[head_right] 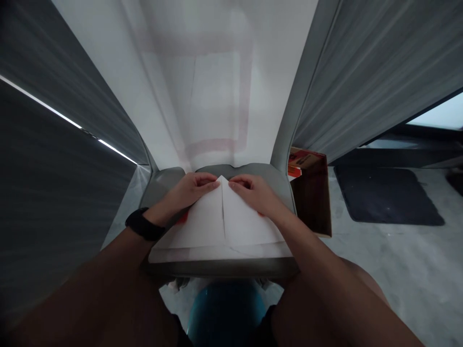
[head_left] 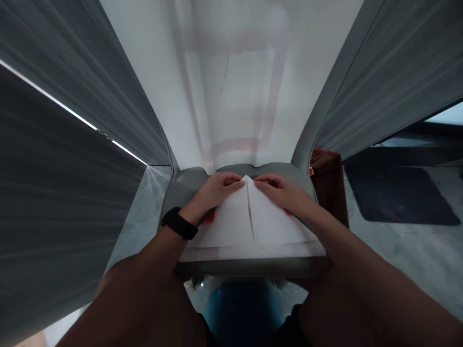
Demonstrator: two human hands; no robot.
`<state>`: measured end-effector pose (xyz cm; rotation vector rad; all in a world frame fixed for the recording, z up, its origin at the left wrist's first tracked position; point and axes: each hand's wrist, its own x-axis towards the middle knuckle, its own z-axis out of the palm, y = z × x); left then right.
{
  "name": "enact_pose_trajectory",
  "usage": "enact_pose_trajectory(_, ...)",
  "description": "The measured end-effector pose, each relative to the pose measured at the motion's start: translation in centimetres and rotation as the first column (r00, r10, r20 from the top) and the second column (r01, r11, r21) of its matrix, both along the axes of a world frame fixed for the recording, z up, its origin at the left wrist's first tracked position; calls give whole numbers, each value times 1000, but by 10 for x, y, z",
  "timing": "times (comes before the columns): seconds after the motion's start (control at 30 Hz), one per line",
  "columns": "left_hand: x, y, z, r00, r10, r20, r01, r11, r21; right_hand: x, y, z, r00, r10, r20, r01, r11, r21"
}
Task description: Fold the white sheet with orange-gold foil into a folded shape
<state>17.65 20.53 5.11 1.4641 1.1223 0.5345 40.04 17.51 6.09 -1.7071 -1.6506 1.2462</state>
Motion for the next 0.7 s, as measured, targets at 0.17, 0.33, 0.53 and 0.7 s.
enact_pose_trajectory(0.17,1,-1,0,1000,-2,12,2,1000,16,-8,5,1,999,20,48,-25,995,95)
enact_pose_trajectory(0.33,4,-1,3,994,106,29,-107,993,51,-15,7,-2,995,-19,98,5,990,142)
enact_pose_trajectory(0.53,7,-1,2,992,117,36,-118,992,34,-16,5,-3,996,-22,92,11,992,124)
enact_pose_trajectory(0.7,9,-2,2,986,164,37,-165,986,17,-18,6,0,996,-20,85,11,994,107)
